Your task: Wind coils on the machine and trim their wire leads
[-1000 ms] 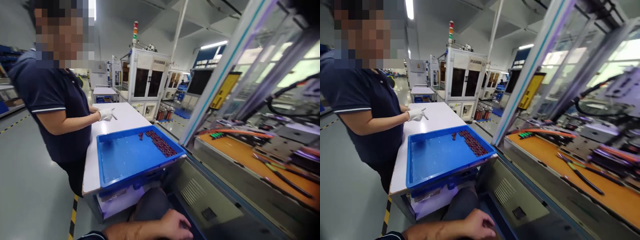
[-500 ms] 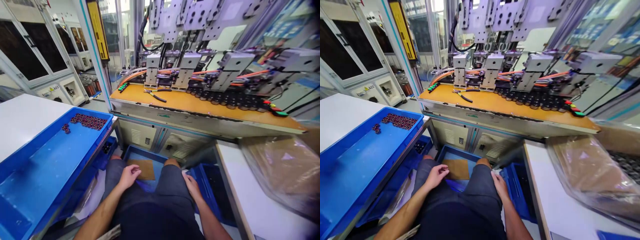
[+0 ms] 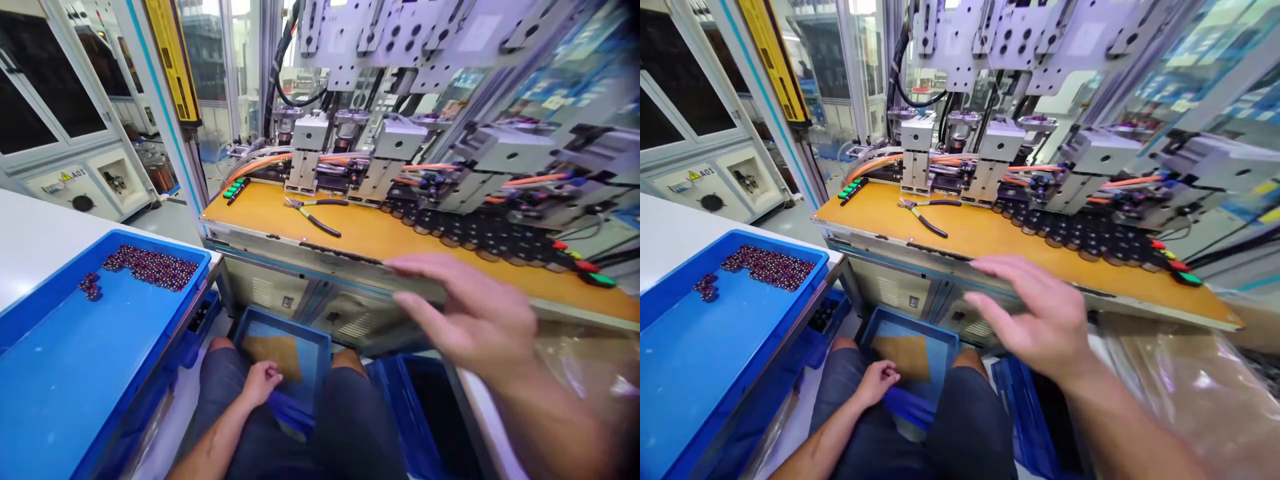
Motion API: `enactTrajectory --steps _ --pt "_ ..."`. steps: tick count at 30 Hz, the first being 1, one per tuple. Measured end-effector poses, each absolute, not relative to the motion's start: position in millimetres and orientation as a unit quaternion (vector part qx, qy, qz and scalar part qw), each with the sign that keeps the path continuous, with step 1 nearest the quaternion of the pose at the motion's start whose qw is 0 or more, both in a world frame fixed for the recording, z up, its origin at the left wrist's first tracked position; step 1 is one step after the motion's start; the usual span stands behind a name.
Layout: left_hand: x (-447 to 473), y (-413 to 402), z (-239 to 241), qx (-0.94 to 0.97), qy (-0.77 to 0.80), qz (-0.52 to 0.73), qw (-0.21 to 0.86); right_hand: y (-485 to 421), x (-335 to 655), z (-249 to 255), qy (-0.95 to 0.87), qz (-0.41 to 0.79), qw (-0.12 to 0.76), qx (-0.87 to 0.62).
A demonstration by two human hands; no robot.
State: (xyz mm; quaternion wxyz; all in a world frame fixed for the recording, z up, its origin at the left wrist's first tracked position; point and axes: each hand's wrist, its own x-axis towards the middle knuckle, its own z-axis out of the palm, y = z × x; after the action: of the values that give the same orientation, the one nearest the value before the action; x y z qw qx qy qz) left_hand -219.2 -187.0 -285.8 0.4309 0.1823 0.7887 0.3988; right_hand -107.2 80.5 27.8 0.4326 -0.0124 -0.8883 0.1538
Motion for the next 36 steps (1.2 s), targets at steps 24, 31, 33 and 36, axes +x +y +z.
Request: enactTrajectory --steps 24,31,33,36 --pt "-337 -137 50 0.101 0.715 0.556 0.412 126 -247 71 -0.913 0.356 0.185 -0.077" --pt "-349 -49 121 0.149 0.639 0.663 0.36 87 -244 97 -0.837 0.492 0.227 -0.078" --pt "-347 -37 130 0.133 0.626 0.688 0.342 83 -242 110 -0.824 0.504 0.248 -0.074" --pt "-344 -29 146 0.114 0.599 0.716 0.34 86 -241 132 -0.82 0.493 0.286 -0.061"
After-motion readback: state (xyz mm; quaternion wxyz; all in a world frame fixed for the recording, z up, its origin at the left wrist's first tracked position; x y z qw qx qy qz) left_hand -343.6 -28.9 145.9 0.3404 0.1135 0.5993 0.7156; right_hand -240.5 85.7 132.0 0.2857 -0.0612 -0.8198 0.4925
